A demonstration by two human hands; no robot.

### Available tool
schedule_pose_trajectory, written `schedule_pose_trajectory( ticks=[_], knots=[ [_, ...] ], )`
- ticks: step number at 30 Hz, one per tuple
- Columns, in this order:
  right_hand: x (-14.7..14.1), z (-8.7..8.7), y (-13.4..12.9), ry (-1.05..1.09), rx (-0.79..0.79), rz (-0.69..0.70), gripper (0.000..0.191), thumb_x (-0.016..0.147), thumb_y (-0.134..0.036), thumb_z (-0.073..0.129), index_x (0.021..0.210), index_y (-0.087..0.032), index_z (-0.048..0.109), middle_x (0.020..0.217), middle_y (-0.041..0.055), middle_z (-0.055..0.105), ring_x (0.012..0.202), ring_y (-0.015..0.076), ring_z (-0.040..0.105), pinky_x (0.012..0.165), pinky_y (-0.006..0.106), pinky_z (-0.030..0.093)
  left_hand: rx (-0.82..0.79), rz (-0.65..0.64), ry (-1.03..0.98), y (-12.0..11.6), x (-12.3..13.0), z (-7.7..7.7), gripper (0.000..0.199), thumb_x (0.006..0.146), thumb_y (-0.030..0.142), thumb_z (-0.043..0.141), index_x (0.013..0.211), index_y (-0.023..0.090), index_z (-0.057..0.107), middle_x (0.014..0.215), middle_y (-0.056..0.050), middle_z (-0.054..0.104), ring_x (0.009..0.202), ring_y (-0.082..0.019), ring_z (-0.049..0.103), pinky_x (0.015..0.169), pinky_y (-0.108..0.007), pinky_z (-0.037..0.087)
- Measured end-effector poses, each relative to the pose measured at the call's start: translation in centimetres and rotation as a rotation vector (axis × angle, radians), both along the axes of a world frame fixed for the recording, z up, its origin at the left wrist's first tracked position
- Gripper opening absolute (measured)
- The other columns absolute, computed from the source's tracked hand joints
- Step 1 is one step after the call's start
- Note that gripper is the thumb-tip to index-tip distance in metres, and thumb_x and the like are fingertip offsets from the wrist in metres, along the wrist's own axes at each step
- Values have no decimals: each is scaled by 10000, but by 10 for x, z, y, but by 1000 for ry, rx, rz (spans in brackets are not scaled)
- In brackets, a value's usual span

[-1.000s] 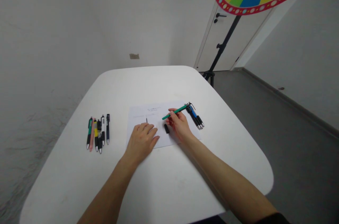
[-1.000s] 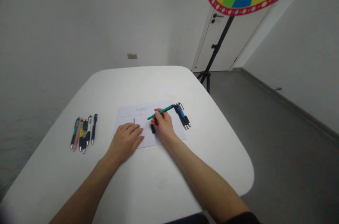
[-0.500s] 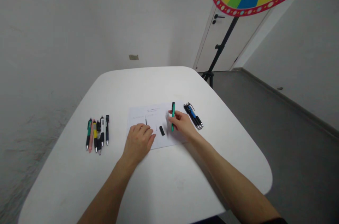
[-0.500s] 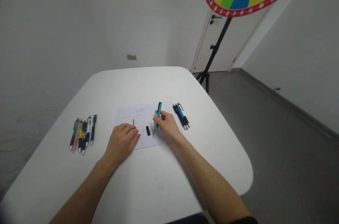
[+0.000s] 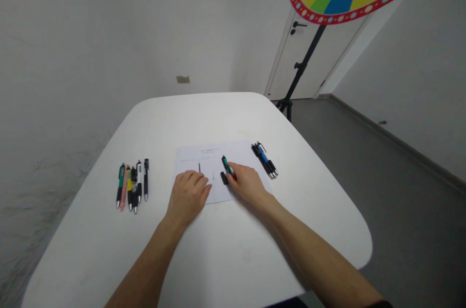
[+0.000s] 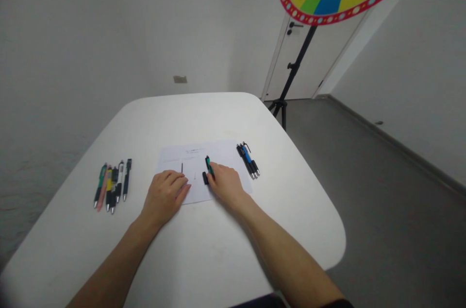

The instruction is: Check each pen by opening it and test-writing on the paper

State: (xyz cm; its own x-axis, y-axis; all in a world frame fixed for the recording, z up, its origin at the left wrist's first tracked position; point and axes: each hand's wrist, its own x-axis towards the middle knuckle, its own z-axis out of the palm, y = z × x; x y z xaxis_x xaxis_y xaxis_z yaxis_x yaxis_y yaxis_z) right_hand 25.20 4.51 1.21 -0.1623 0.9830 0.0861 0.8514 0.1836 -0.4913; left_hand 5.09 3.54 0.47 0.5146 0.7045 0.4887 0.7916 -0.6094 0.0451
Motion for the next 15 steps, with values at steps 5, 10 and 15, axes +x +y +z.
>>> schedule_pose_trajectory(
  ticks=[5,10,15],
  knots=[
    [4,-4,2,34,29,-40,257,944,-242,464,1082,-212,679,947,121,749,801,247,665,711,325,392,31,30,-33,0,-3,2,88,898,209,587,885,183,670,943,-69,728,928,-249,603,799,-402,439],
    [19,-6,10,173,72,-204,338,943,-232,414,1146,-155,673,966,138,749,853,250,673,777,335,417,86,221,-238,7,-19,3,149,907,252,548,868,181,673,885,-72,731,866,-243,619,786,-382,440],
    [30,-3,14,206,64,-293,367,928,-269,396,1120,-138,680,760,87,715,652,206,612,676,310,397,73,388,-445,17,-39,1,234,901,304,498,865,166,683,869,-86,729,857,-250,630,820,-386,471]
  ],
)
